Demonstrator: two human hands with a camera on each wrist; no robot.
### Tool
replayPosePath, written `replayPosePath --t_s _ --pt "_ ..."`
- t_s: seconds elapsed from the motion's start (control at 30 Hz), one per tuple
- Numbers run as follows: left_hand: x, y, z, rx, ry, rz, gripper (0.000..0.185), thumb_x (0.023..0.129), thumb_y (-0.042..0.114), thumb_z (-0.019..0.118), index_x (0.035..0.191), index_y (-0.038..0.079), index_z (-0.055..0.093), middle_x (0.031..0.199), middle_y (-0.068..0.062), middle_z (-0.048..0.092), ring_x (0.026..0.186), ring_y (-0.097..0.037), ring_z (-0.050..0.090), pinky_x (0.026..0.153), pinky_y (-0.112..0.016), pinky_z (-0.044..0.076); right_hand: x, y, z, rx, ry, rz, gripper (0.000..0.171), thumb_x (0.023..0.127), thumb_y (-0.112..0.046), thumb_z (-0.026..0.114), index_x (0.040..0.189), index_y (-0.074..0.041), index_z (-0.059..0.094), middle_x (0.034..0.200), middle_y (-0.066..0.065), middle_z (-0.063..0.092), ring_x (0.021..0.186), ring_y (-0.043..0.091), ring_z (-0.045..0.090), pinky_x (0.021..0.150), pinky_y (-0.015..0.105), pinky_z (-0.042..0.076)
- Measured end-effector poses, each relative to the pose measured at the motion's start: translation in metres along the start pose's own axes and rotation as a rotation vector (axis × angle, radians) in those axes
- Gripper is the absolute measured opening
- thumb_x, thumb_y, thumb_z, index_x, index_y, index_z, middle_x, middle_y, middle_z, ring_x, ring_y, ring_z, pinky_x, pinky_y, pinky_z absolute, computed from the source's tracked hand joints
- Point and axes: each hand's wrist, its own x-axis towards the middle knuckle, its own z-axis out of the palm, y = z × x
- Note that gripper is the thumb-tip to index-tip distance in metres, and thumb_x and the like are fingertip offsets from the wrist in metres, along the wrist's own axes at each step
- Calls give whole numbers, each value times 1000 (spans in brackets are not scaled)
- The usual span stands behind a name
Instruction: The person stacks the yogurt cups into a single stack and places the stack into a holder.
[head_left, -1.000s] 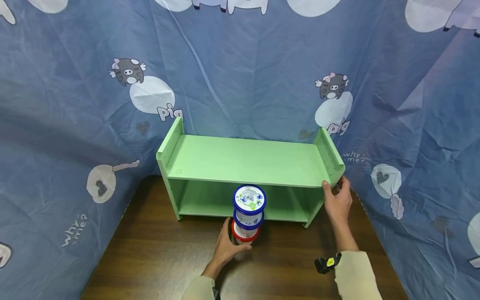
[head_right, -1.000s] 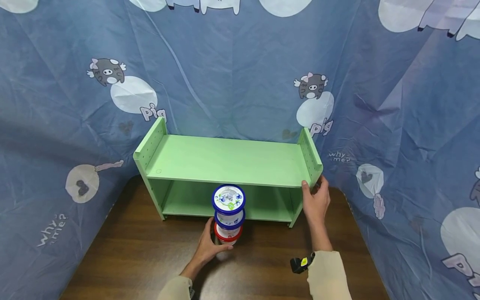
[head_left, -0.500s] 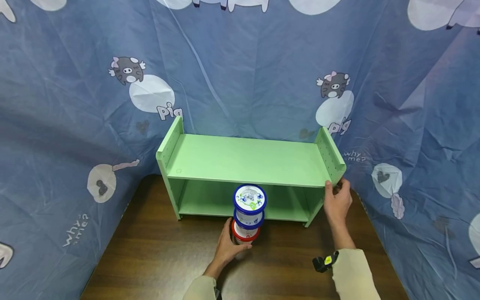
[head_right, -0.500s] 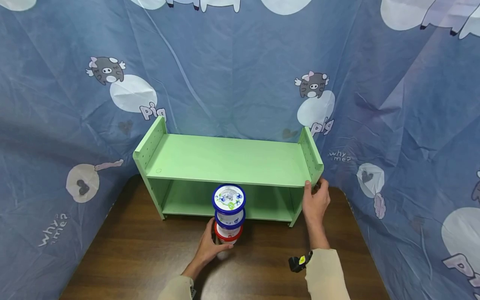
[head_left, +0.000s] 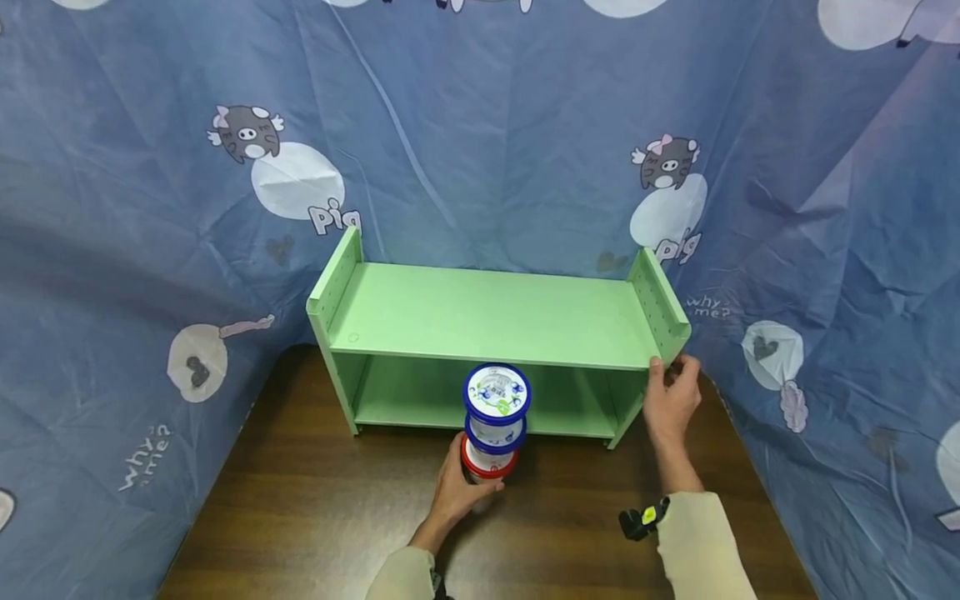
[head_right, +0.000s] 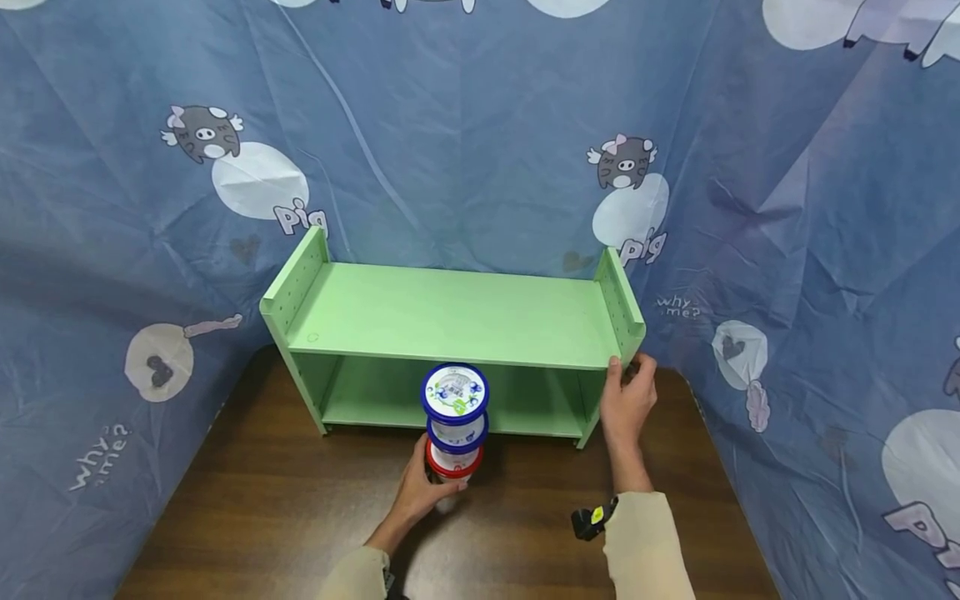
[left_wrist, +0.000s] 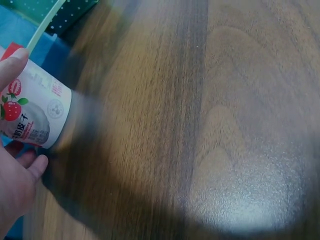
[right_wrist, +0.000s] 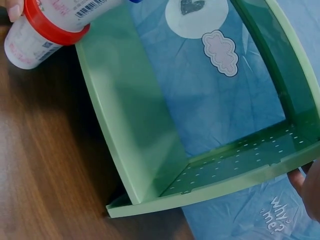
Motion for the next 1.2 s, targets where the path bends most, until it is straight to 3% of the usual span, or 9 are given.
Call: replayPosePath --t_s 0.27,0.53,0.97,1.2 --pt "2 1 3 -28 51 35 105 58 26 92 145 16 34 134 -12 55 123 -29 54 104 -50 43 -1 -1 5 21 38 -23 34 94 -18 58 119 2 50 117 26 61 102 30 59 89 37 45" --pt "3 -2 7 -15 116 49 107 54 28 93 143 18 36 131 -10 59 119 -27 57 102 -48 45 -3 -2 11 59 44 -8 33 94 -19 58 120 0 50 122 26 61 108 36 59 93 47 47" --pt "3 -4 10 -22 125 45 104 55 24 92 143 17 38 132 -11 58 121 -28 57 104 -48 44 -2 0 10 65 64 -13 32 93 -19 58 118 0 52 120 24 62 105 32 60 91 44 48" --pt "-1 -4 12 -26 116 46 104 55 25 92 143 18 38 132 -10 59 120 -27 57 103 -48 45 -2 2 6 69 65 -1 33 94 -18 58 119 1 51 121 25 61 107 33 58 93 51 47"
